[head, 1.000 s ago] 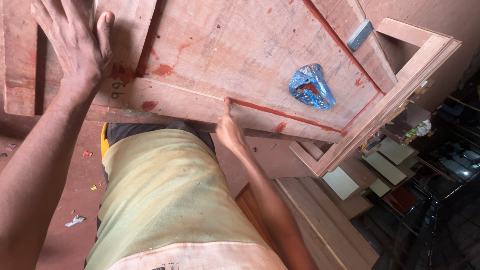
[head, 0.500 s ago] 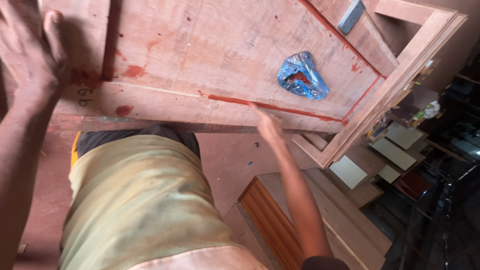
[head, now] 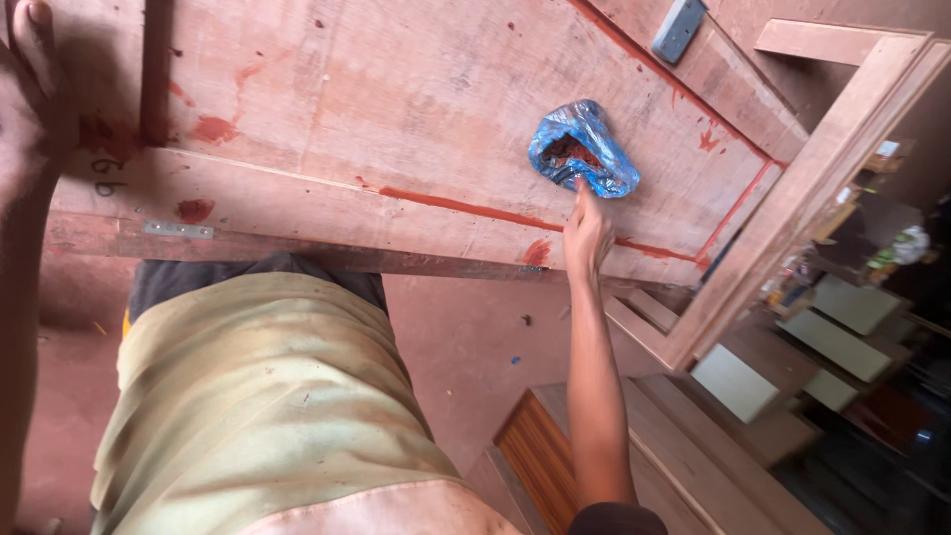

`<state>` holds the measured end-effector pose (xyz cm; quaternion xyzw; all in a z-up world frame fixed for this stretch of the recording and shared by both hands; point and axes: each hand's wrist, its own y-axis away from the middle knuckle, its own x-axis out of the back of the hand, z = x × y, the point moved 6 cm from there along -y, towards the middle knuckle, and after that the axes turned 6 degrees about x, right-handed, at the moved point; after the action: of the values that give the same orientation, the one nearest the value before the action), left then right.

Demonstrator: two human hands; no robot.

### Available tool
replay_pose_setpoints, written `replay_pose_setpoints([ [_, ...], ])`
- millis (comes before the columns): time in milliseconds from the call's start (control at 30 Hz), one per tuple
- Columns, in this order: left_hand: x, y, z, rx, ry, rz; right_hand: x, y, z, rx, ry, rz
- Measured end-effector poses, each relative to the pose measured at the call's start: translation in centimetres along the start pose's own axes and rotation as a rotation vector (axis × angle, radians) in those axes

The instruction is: The person applies reddish-brown wood filler to the grooves and edges of a wooden door using a small putty knife. They repeatedly scoop filler from a blue plastic bag and smooth it into the seams, working along the door's frame and panels.

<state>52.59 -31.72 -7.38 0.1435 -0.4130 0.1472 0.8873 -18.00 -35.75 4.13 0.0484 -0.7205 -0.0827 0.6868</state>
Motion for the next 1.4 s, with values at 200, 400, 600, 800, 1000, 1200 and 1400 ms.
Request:
replay_pose_setpoints([
  [200,3.0,3.1,5.9,-0.043,-0.024,0.128,-0.6,-7.1,-1.6,-0.186,0.061,0.109],
  [400,4.3,12.3,7.7,-0.039,-0.074,0.318,-2.5,-6.3,-0.5,-0.357,-0.106,0.187],
  [600,3.4,19.5,5.2,0.068,-0.217,0.428,-7.6,-7.0,2.3,-0.517,-0.26,0.175],
  [800,3.4,24.3,4.0,0.189,-0.202,0.541,-10.1,-10.4,3.5,0.014,-0.966,0.359],
  [1000,4.8,25.4,3.9,0.264,-0.165,0.622,-10.0,-6.3,4.1,-0.581,-1.481,-0.099],
  [1200,6.3,27.1,1.9,0.32,-0.118,0.638,-6.8,1.5,-15.4,-0.453,-1.899,-0.479],
  [1400,6.9,27.9,-1.8,0.359,-0.133,0.556,-7.9,7.7,-41.6,0.506,-1.267,-0.653],
])
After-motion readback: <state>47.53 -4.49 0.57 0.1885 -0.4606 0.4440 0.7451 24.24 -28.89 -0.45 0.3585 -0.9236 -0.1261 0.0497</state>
